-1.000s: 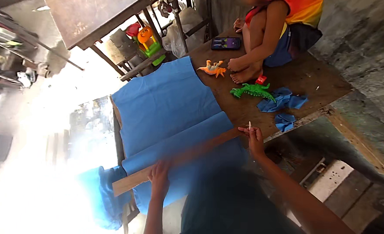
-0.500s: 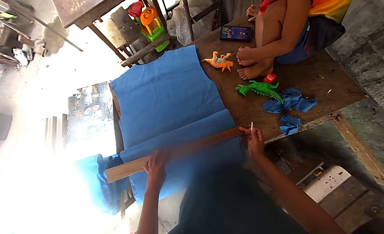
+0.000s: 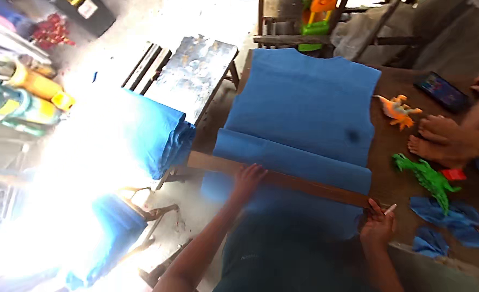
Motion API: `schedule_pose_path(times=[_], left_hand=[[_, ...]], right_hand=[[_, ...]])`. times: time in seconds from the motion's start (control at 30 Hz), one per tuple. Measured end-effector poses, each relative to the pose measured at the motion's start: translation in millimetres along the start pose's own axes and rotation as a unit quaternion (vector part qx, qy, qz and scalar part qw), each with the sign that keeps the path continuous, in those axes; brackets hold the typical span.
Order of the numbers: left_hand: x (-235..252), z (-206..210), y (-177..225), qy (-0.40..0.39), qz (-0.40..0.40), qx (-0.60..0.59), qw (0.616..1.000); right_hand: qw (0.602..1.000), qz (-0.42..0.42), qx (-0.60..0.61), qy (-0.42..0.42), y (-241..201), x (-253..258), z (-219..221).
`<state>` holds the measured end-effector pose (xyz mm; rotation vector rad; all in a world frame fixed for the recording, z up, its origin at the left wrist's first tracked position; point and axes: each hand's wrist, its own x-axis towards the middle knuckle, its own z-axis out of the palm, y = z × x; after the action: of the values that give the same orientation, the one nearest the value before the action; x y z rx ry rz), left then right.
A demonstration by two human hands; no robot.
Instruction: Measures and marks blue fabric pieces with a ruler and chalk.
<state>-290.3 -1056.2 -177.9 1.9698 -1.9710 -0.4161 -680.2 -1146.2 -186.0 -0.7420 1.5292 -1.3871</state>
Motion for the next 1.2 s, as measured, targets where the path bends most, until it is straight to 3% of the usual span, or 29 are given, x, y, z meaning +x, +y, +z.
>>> schedule_pose_path(times=[0.3,0.47,0.8,0.9,1.03,1.1,1.2], left_hand=[[11.9,5.0,-4.4,-0.003,-0.063,-0.116,0.991],[7.3,11.0,-6.3,0.059,-0.054,-0.071,0.994],[5.6,17.8,-10.2,0.083,-0.040,-0.065,0.994],[6.7,17.6,-9.4,0.065,-0.049,-0.067,0.994],[6.8,21.4,-10.4,0.091,-0.046,-0.059,0.993],[9.1,19.4,-8.5,0.085,-0.058,-0.071,0.992],[10.8,14.2,-4.7,0.069,-0.079,-0.092,0.990]], right_hand=[[0.999,0.007,-0.021,0.032,-1.7,-3.9,0.6],[0.999,0.008,-0.015,0.038,-2.6,-5.5,1.6],[0.998,0.035,-0.042,0.027,-12.7,-8.3,1.5],[0.987,0.075,-0.140,0.014,-41.1,-14.3,3.4],[0.930,0.008,-0.361,0.069,-93.8,-18.5,25.9],[0.905,-0.072,-0.419,0.030,-102.0,-7.2,37.6],[0.869,-0.184,-0.427,-0.169,-95.3,0.9,92.5]])
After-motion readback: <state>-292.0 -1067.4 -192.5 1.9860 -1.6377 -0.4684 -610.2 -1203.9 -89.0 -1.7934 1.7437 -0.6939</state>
